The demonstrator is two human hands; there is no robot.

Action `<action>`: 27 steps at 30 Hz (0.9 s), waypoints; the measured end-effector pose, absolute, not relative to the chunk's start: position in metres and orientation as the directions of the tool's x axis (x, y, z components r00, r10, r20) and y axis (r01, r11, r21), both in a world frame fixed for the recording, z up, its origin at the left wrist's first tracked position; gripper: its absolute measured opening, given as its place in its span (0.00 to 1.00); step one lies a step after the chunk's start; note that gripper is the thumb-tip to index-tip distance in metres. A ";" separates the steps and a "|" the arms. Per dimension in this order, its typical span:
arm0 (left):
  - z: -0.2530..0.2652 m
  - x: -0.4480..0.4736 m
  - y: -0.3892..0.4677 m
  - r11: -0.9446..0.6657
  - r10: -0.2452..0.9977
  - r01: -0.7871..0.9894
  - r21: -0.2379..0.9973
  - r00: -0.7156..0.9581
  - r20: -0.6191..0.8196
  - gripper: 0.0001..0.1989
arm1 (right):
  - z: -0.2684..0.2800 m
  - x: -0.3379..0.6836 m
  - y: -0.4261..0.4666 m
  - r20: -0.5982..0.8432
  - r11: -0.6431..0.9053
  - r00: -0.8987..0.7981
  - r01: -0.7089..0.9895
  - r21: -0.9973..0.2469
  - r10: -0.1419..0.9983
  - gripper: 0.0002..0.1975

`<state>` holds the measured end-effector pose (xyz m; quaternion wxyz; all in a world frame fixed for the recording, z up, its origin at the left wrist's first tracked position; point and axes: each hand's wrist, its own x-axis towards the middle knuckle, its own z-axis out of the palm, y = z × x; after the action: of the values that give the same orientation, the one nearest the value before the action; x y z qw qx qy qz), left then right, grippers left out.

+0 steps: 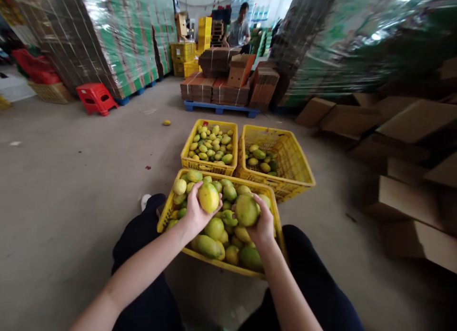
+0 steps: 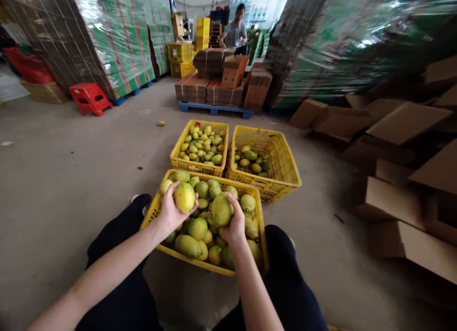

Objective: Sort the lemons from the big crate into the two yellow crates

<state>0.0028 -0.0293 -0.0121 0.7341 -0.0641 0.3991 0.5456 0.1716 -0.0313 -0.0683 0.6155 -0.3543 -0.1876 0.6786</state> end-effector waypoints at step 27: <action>-0.010 -0.005 -0.030 0.519 0.813 -0.770 0.371 0.311 -0.492 0.17 | -0.073 0.162 -0.031 -0.416 -0.506 -0.320 -0.711 -0.488 0.851 0.09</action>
<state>-0.0046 -0.0300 -0.0095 0.8089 0.0329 0.3243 0.4894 0.1621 -0.0314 -0.0730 0.4851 -0.3236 -0.1082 0.8051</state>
